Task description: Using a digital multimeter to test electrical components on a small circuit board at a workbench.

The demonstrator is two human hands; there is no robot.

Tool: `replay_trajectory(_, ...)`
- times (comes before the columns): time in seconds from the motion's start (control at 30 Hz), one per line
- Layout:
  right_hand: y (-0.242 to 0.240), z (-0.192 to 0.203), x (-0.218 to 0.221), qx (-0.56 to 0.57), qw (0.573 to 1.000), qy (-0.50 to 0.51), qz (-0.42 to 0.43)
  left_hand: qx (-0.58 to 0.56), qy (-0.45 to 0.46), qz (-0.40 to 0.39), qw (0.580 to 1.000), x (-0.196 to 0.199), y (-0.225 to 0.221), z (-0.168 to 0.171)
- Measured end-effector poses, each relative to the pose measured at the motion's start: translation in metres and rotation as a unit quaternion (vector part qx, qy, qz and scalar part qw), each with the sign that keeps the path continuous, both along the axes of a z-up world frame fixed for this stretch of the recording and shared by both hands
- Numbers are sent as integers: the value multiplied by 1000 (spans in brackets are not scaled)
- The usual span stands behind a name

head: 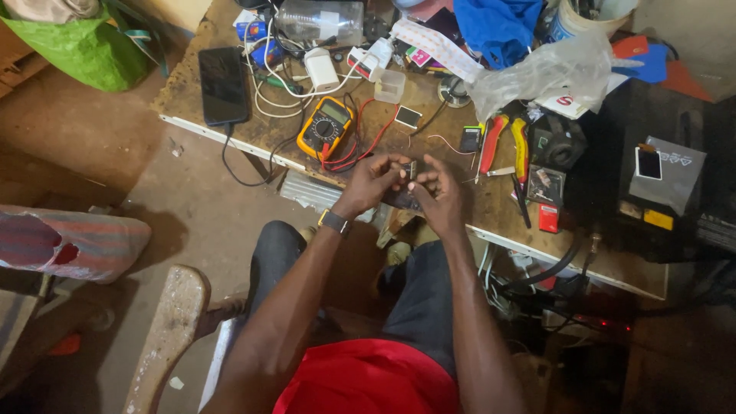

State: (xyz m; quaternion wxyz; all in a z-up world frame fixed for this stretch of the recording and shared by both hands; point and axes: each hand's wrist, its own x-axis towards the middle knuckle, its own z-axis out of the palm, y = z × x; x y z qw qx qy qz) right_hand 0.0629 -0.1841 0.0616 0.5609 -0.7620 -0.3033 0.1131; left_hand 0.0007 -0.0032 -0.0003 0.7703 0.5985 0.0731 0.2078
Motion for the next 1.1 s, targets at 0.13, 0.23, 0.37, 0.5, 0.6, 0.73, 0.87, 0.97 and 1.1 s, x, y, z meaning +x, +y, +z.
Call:
replay_trajectory(0.13, -2, -4, 5, -27, 999, -22, -4, 23, -11, -1, 1000, -4, 1, 10)
replay_trajectory(0.23, 0, -7, 3, -29, 999, -23, -8, 29, -9, -10, 999, -6, 1, 13)
replay_trajectory(0.37, 1, -1, 4, -59, 997, -49, -12, 31, -2, -18, 999, -2, 4, 3)
replay_trajectory(0.5, -1, 4, 2, -72, 992, -98, -16, 33, -12, -18, 999, -7, 3, 15)
replay_trajectory(0.6, -1, -3, 4, -52, 995, -88, -10, 18, -13, -29, 999, -7, 2, 17)
replay_trajectory(0.73, 4, -30, 10, -25, 996, -83, -3, -5, -20, -31, 999, -6, 3, 11)
replay_trajectory(0.87, 3, -24, 7, -14, 994, -108, 0, -33, -21, -43, 998, -10, 4, 16)
replay_trajectory(0.97, 0, -6, 4, -14, 990, -138, 11, -12, -19, -32, 999, -12, 2, 27)
replay_trajectory(1.1, 0, -3, 1, -29, 989, -140, 21, 29, -17, -4, 999, -6, 0, 18)
